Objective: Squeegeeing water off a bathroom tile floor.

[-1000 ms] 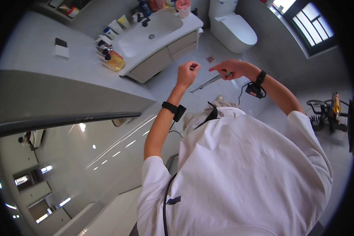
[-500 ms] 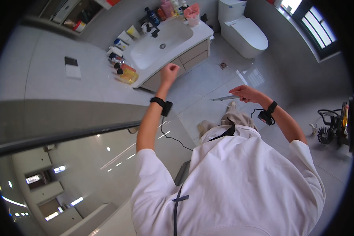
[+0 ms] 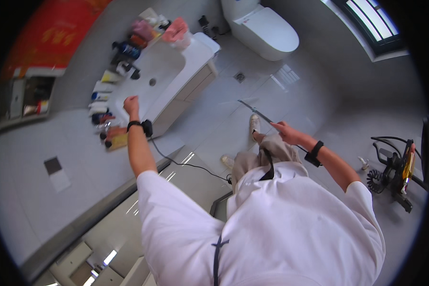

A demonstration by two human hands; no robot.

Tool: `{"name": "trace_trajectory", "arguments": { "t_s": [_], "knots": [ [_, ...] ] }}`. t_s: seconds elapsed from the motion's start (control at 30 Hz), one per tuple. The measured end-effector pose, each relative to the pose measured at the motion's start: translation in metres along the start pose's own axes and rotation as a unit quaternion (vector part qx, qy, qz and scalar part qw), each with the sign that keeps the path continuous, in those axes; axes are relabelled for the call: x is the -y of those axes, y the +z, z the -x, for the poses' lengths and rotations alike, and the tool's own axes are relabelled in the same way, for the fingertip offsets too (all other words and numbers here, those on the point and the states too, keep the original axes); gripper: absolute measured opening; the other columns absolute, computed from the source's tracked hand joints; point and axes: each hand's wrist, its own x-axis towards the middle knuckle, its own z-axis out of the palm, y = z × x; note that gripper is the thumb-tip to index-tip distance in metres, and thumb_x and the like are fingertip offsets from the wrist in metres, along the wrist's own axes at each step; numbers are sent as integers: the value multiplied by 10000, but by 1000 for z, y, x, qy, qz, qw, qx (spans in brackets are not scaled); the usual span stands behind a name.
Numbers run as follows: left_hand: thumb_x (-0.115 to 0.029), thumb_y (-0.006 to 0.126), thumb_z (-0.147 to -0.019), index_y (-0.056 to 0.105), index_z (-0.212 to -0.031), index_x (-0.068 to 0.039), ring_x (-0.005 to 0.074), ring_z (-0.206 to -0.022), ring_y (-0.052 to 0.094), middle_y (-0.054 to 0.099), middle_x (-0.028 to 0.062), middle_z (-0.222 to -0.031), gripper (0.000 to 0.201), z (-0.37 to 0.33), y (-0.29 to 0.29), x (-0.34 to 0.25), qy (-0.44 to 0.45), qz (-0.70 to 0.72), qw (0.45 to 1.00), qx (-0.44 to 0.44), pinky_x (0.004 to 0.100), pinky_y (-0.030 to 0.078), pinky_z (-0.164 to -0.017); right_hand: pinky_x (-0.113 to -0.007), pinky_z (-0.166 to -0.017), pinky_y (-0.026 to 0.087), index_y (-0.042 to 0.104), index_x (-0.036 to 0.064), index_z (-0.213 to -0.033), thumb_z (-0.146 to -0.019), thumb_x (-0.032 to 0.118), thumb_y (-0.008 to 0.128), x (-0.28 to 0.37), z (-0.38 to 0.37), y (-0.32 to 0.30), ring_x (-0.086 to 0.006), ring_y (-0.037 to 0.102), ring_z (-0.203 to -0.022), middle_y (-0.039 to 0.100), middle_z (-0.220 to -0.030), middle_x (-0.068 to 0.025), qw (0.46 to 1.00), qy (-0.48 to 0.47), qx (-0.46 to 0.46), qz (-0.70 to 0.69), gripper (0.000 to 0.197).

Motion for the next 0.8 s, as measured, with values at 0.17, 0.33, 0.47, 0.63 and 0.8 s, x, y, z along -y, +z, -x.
{"name": "trace_trajectory", "arguments": {
  "t_s": [0.17, 0.33, 0.47, 0.63, 0.8],
  "knots": [
    [-174, 665, -747, 707, -873, -63, 150, -642, 636, 689, 60, -762, 173, -26, 14, 14, -73, 9, 996, -50, 268, 515, -609, -396, -677, 483, 227, 28, -1387, -799, 12, 493, -67, -45, 12, -328, 589, -842, 555, -986, -240, 970, 242, -15, -21, 645],
    [-242, 638, -748, 701, -836, -63, 223, -745, 661, 695, 78, -783, 209, -15, 32, -5, -89, 22, 996, -19, 329, 510, -739, -401, -477, 455, 515, -38, -981, -843, 168, 491, -124, -41, 12, -264, 592, -596, 603, -753, -169, 918, 388, 4, -84, 249],
    [-286, 627, -780, 681, -874, -43, 220, -739, 661, 693, 73, -782, 266, -31, 45, -10, -118, 18, 992, 30, 327, 507, -747, -463, -664, 478, 559, -20, -965, -856, 256, 529, -174, -7, 24, -395, 608, -776, 629, -834, -226, 936, 339, -88, 30, 299],
    [-346, 631, -824, 656, -957, -42, 174, -677, 649, 688, 73, -856, 332, -46, 26, 28, -1, -71, 996, -60, 280, 512, -638, -510, -706, 449, 545, 3, -905, -882, 252, 518, -146, -25, 22, -458, 556, -838, 609, -863, -264, 945, 311, -102, 18, 252],
    [-499, 538, -848, 687, -740, -99, 192, -614, 619, 661, 65, -678, 441, 40, 67, -37, -107, -60, 985, 119, 348, 476, -634, -529, -678, 439, 538, 14, -901, -878, 197, 500, -190, -71, -17, -461, 558, -811, 606, -821, -256, 946, 286, -139, 72, 188]
  ]
}}
